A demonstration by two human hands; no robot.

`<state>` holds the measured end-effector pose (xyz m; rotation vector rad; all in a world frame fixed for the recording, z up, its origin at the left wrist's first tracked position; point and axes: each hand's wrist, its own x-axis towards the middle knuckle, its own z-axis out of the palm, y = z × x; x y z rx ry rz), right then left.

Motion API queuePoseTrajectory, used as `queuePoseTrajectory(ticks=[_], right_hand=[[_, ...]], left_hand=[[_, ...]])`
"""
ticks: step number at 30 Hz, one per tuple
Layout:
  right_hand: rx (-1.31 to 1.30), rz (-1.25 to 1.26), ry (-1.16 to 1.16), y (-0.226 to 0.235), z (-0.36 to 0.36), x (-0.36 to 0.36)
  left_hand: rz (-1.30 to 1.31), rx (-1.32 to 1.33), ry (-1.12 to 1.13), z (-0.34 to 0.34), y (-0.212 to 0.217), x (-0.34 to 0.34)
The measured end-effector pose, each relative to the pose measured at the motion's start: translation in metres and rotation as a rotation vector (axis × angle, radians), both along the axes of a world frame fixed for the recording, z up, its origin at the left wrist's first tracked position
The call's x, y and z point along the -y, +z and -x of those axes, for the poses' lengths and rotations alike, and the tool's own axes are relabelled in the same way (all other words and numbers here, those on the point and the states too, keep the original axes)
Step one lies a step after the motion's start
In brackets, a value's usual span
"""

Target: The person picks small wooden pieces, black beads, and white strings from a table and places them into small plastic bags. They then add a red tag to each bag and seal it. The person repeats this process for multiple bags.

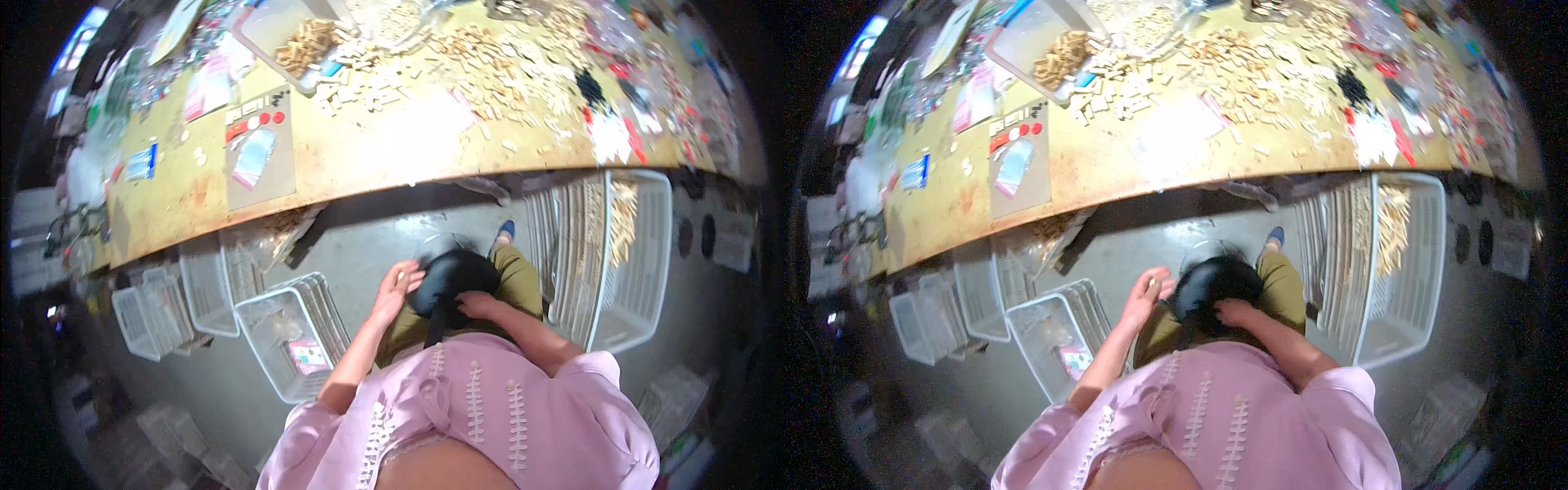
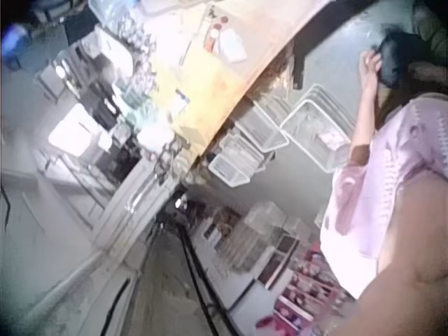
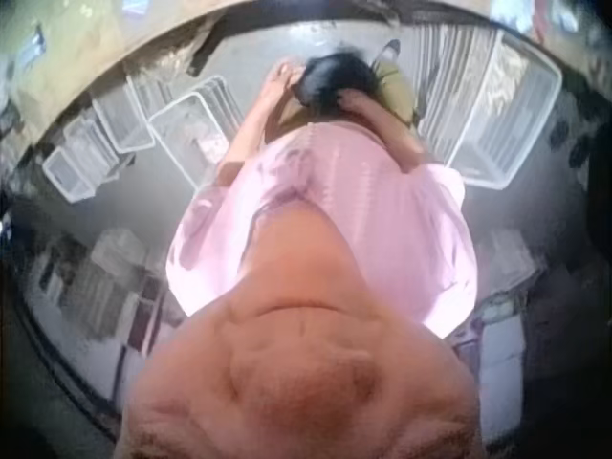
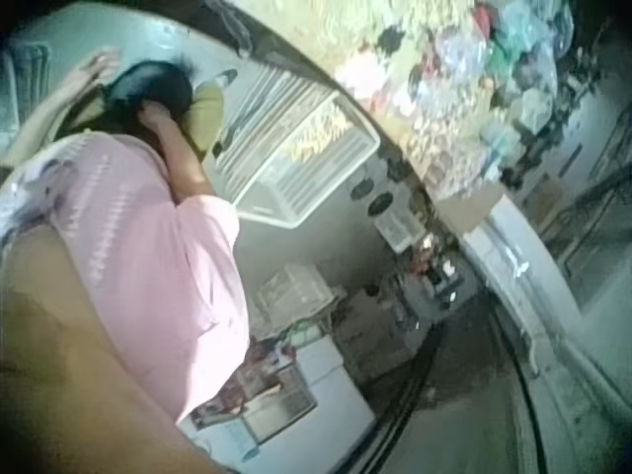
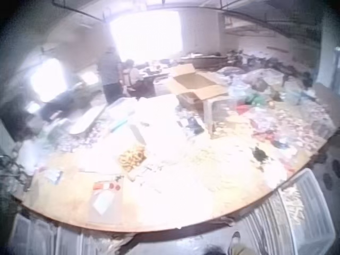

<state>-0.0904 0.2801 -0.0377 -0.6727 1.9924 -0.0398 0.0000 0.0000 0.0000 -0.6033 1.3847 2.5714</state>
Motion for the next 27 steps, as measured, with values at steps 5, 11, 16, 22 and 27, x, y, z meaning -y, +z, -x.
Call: queuePoseTrajectory(ticks=[5,11,16,22,27], right_hand=[[0.237,0.314,-0.021,-0.018,-0.051,0.033],[0.517,0.319,-0.035,-0.034,-0.032,0.007],[0.521,0.402,-0.139,-0.035,-0.008,0.046],[0.524,0.564,-0.326,-0.028,0.034,0.104],[0.500,0.523,-0.360,-0.042,0.043,0.118]], left_hand=[[0.440,0.140,0.305,0.038,0.157,0.055],[0.484,0.126,0.404,0.183,0.192,0.097],[1.029,-0.030,0.249,0.281,0.138,0.110],[1.377,-0.379,0.224,0.324,0.141,0.093],[1.193,-0.777,-0.391,0.249,0.147,0.035]])
